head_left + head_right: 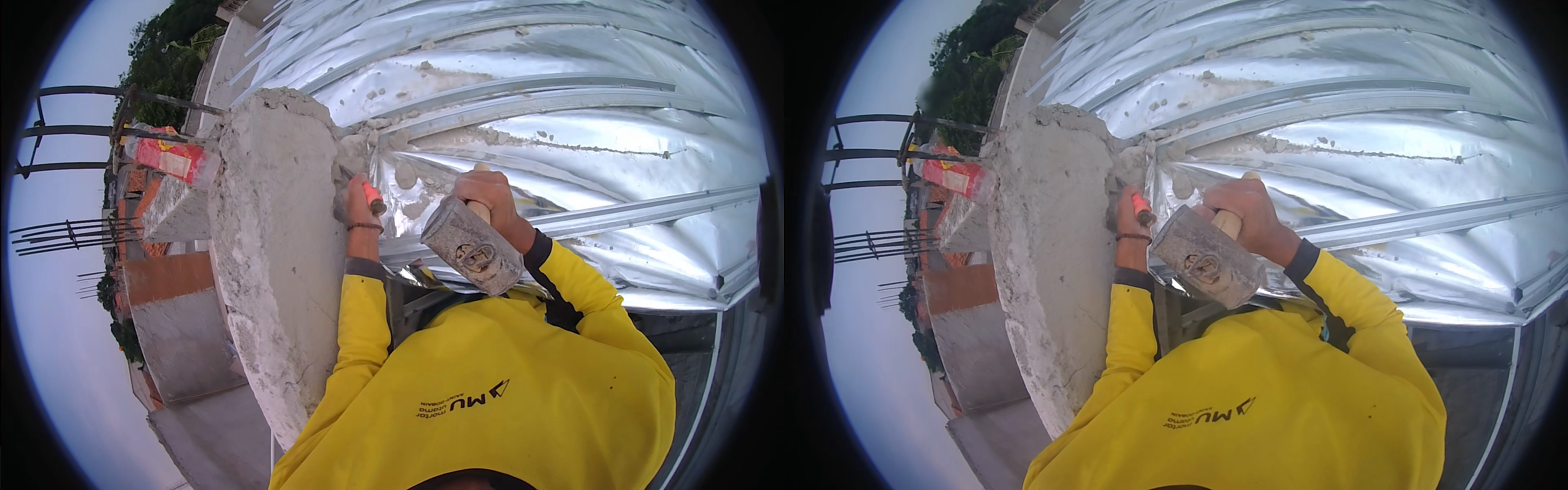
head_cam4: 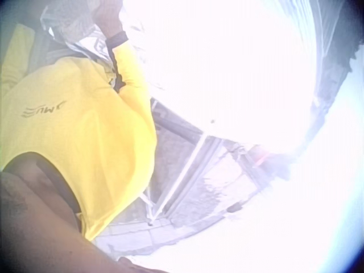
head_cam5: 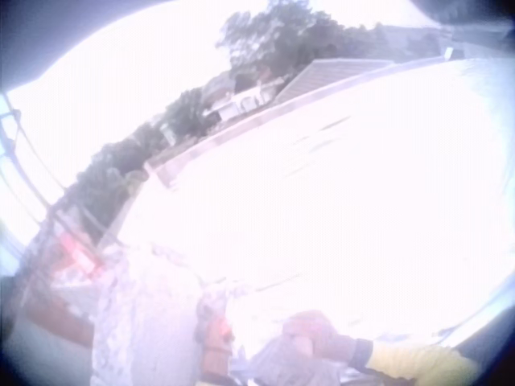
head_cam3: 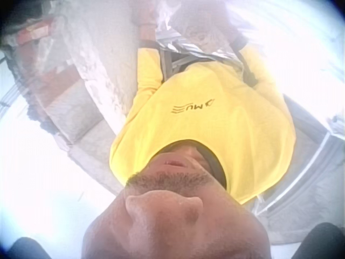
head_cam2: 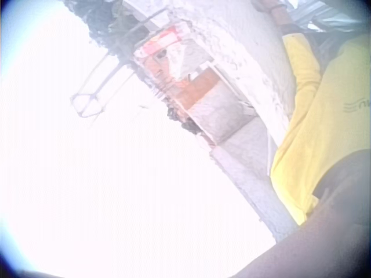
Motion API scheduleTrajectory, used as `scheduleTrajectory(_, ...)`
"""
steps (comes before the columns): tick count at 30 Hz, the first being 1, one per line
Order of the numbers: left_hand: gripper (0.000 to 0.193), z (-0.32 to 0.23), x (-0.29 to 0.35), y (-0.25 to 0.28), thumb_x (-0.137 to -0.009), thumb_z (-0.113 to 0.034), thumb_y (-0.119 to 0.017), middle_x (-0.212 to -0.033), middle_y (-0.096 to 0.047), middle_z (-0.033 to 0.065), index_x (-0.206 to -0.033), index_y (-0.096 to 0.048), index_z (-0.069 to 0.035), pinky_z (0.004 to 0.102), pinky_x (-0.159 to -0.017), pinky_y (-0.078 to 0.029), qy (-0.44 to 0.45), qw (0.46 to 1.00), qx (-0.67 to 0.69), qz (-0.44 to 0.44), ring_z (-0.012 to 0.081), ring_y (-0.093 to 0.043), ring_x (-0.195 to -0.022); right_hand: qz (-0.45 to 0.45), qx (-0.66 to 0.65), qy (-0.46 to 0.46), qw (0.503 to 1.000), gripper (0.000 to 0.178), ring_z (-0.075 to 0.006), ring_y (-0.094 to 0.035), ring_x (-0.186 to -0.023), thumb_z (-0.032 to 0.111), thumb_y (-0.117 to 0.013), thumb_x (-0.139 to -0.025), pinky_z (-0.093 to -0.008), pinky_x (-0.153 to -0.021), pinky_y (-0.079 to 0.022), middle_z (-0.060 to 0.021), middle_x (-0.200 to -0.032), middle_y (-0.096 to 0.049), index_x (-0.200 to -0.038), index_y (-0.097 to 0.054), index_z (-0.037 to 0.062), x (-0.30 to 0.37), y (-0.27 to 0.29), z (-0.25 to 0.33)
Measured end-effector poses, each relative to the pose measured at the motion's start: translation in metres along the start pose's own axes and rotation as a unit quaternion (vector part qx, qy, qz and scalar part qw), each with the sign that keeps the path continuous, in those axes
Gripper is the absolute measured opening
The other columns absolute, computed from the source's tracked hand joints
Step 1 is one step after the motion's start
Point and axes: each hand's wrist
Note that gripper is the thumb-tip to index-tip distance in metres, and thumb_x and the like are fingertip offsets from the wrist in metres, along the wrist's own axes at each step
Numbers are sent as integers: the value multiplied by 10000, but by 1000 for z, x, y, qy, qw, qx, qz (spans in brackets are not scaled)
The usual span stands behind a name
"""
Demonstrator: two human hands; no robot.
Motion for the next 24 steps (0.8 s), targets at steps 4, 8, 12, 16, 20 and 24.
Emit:
scheduleTrajectory(4, 149, -2, 8, -4, -819, -197, -651, -690, -449, -14, -831, -524, -119, 270, -442, -428, 39, 998, 41, 2, 118, -481, -523, 7, 57, 57, 997, 263, -296, -519, -530, 202, -756, -781, -374, -507, -412, -75, -597, -519, -659, -553, 88, -8, -7, -2)
scheduleTrajectory(8, 152, 6, -1, -10, -840, -205, -641, -666, -464, -9, -819, -513, -126, 287, -438, -427, 14, 996, 85, 4, 120, -498, -530, 65, 78, 88, 991, 222, -289, -537, -535, 226, -746, -785, -389, -520, -426, -71, -599, -527, -677, -572, 139, -13, -19, -9)
scheduleTrajectory(12, 149, 5, -11, -14, -876, -210, -622, -697, -532, 31, -851, -510, -114, 301, -441, -459, 27, 997, 71, 0, 139, -558, -570, 186, 121, -66, 973, 110, -315, -634, -634, 248, -710, -741, -414, -574, -485, -87, -659, -625, -761, -626, 179, -7, -36, -62)
scheduleTrajectory(16, 136, 7, -15, -9, -892, -208, -614, -696, -537, 35, -872, -528, -104, 286, -452, -468, 8, 995, 97, 20, 143, -560, -568, 234, 222, -130, 938, 108, -324, -647, -664, 208, -715, -723, -425, -586, -493, -89, -678, -640, -771, -632, 158, 6, -35, -70)
scheduleTrajectory(20, 130, 7, -20, 5, -902, -208, -609, -714, -541, 26, -922, -550, -94, 284, -493, -479, 38, 992, 110, 58, 141, -571, -604, 141, 117, 47, 982, 196, -294, -585, -567, 193, -714, -773, -392, -536, -455, -69, -614, -572, -663, -570, 118, -16, -15, -29)
scheduleTrajectory(24, 192, -12, 6, -37, -913, -129, -573, -596, -387, -33, -764, -452, -133, 258, -411, -388, 21, 992, 124, -31, 92, -406, -451, 107, 20, 119, 987, 193, -300, -584, -554, 191, -700, -760, -409, -509, -452, -77, -619, -580, -636, -570, 120, -24, -11, -27)
Point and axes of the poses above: each hand's wrist, its own x-axis away from the middle knuckle, its own y-axis out of the back of the hand, z = x × y
